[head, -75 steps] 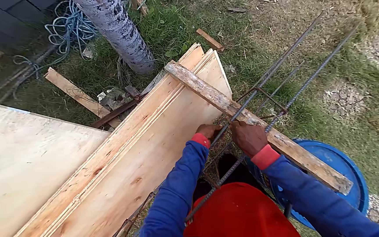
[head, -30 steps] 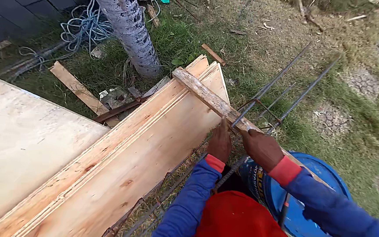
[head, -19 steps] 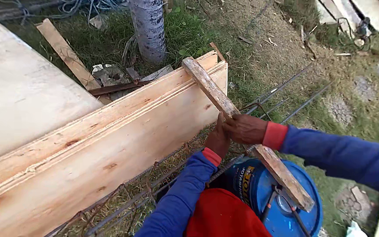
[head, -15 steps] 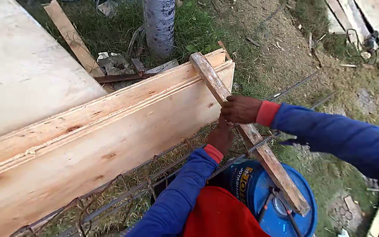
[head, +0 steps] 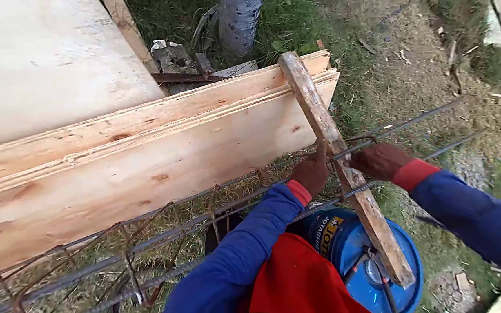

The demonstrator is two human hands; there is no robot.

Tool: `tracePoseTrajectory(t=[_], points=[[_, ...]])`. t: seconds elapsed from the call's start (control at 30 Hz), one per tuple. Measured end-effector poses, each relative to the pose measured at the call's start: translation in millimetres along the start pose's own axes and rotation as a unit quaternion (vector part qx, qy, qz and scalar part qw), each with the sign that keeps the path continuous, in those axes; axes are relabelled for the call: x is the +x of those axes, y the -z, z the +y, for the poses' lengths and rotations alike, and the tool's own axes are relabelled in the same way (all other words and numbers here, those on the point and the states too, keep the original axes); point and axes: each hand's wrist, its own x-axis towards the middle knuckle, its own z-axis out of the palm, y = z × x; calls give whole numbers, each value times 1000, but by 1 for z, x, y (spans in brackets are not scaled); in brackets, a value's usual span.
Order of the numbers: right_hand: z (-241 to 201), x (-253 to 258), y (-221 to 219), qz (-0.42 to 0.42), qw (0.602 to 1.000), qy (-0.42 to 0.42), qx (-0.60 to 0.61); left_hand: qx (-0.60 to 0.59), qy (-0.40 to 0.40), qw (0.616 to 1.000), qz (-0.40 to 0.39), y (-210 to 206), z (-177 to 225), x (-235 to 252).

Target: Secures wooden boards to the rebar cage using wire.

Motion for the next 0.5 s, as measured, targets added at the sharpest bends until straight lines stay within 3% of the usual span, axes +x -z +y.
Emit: tracePoseTrajectory(t=[0.13, 0.33, 0.4, 0.5], points=[[-49, -31, -3, -52, 997, -48, 32, -19, -3, 1000, -15, 9, 6, 2], [-67, -49, -20, 62, 983, -104, 136, 180, 19, 971, -157, 29, 20, 24], [-69, -60, -43, 150, 955, -116, 228, 217, 31, 950, -224, 18, 7, 45], [-80, -91, -91, 264, 877, -165, 365, 203, 50, 940, -270, 10, -1, 61]])
